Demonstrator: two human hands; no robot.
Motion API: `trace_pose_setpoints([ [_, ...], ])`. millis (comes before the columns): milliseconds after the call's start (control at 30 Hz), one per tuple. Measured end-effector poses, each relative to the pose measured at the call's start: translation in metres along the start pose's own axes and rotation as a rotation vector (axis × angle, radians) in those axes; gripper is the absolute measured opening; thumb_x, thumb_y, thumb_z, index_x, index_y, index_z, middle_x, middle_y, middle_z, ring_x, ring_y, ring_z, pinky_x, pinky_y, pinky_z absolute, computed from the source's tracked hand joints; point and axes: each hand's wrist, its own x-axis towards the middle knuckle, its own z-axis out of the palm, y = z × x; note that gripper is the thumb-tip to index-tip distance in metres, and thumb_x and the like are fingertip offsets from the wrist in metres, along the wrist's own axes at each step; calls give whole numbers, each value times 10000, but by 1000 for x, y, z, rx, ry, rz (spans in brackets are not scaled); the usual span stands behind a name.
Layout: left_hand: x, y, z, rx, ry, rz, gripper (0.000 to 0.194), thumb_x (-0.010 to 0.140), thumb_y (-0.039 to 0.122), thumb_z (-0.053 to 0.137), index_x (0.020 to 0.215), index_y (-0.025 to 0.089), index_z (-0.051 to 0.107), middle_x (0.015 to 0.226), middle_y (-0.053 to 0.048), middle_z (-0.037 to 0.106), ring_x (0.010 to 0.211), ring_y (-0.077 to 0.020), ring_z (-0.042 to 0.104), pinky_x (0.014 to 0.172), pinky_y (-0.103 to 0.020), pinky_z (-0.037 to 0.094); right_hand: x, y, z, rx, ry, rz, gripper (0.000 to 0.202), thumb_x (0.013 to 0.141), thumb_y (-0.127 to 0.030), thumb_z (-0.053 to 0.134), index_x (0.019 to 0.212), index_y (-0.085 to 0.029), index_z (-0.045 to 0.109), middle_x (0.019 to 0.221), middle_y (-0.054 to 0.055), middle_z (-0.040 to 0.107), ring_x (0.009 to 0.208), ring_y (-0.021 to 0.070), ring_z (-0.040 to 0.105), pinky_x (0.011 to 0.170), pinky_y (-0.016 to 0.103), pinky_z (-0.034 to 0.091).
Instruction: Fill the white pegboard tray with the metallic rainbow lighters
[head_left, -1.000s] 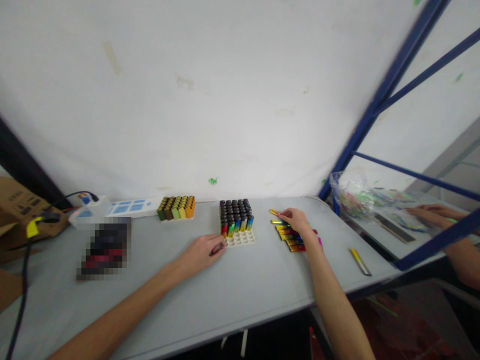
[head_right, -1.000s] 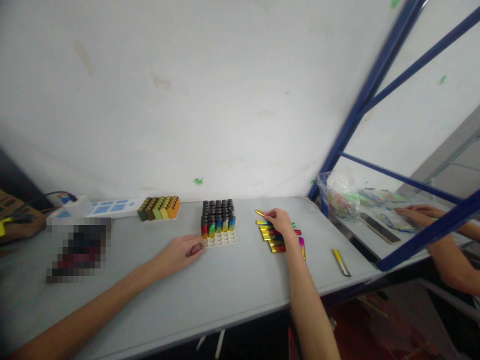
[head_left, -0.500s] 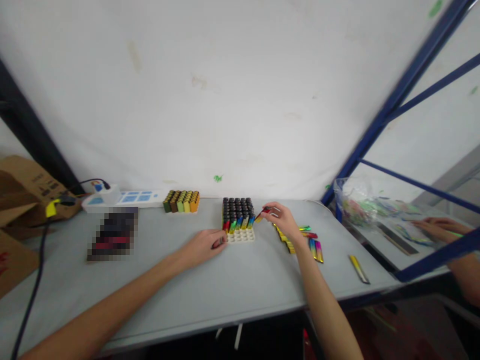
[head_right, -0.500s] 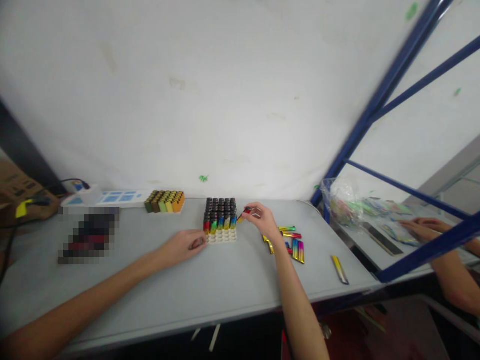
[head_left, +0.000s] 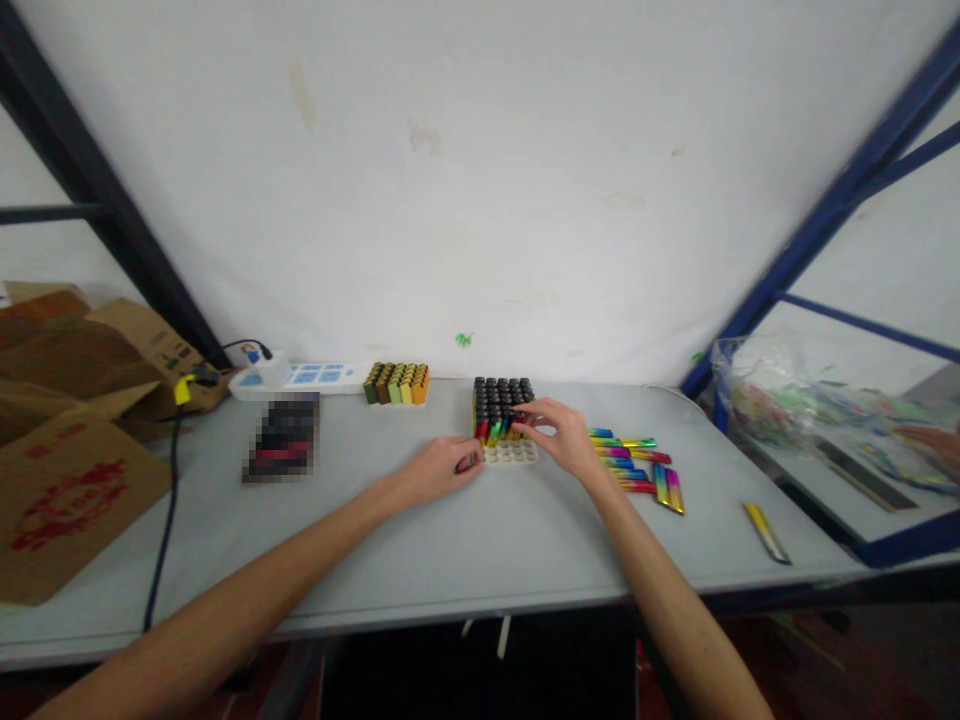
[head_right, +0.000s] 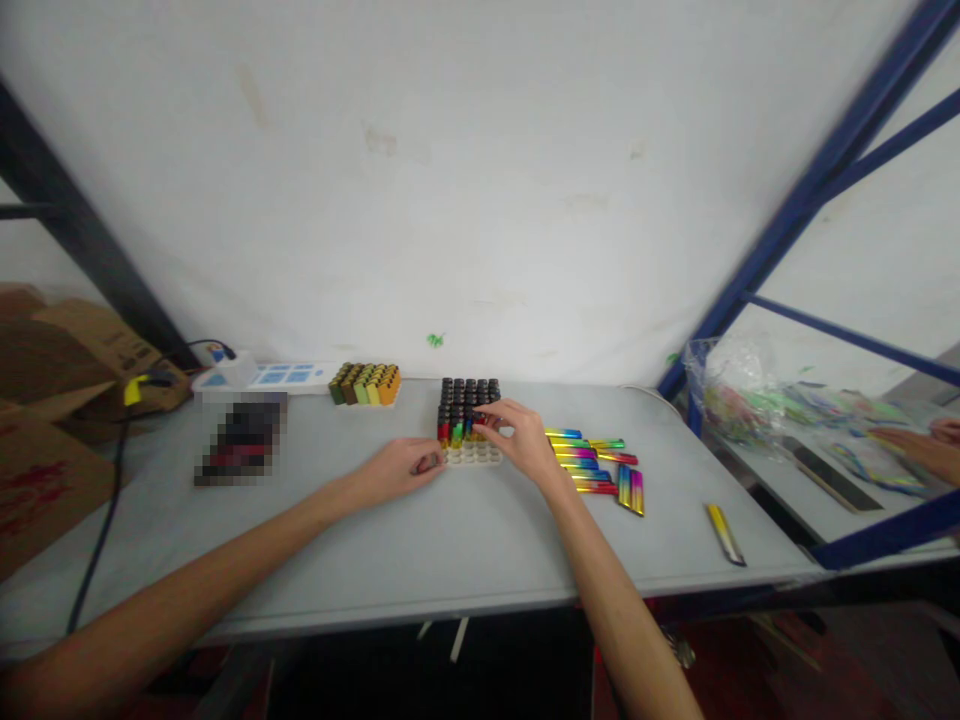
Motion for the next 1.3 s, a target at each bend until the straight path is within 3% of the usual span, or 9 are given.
trace_pose_setpoints([
  [233,0,1,1,-10,6,1,105,939,279,547,885,211,606,664,38,542,605,-144,522,612,-237,367,-7,2,11,-83,-20,-43,277,981,-410,602,1195,-253,681,1036,77,687,866,186,696,791,338,637],
  [500,1,3,-1,-2,-2,-8,108,942,272,556,867,207,599,677,37,554,594,-139,508,609,-237,345,-6,1,5,-126,-74,-128,235,1011,-338,568,1183,-255,704,1060,83,680,947,199,679,870,357,589],
  [633,1,1,0,-1,-14,-8,107,946,278,553,886,208,607,681,37,555,605,-141,514,618,-237,352,-6,-5,6,-226,-31,-173,285,1012,-392,558,1207,-251,709,1074,98,610,874,187,638,809,339,568],
  [733,0,-1,0,2,-15,4,114,949,277,543,897,210,619,679,37,551,626,-143,527,629,-237,361,-4,-2,-6,-295,-7,-91,339,1022,-419,530,1284,-249,661,935,64,606,780,178,607,797,320,545],
  [833,0,-2,0,5,-15,-5,124,943,279,542,883,206,622,674,36,542,629,-143,527,623,-238,358,-9,20,-32,-406,94,77,322,1031,-381,490,1235,-205,668,847,58,616,749,193,600,826,340,530],
  [933,0,-3,0,2,-11,-3,121,934,280,543,879,206,622,675,38,534,626,-141,523,623,-239,357,-25,52,-65,-571,137,285,301,959,-327,593,1192,-163,689,1039,134,648,913,243,642,936,396,510],
  [1067,0,-3,0,1,-15,-11,123,926,281,535,883,209,625,678,36,542,627,-141,521,625,-237,366,-44,83,-95,-629,-69,488,287,843,-377,752,1063,-193,755,1084,140,699,1049,285,645,999,403,477],
  [1167,0,-1,-1,1,-16,-12,133,925,285,529,881,208,628,672,37,536,621,-140,514,622,-236,364,-45,89,-100,-570,-185,551,173,867,-336,725,953,-190,756,970,102,749,925,246,675,888,342,507],
  [1300,0,1,-3,-9,-20,-11,136,925,281,528,872,205,627,673,35,526,618,-140,508,613,-237,355,-39,86,-92,-556,-161,557,125,868,-256,709,960,-172,716,932,86,749,840,212,674,787,300,504],
])
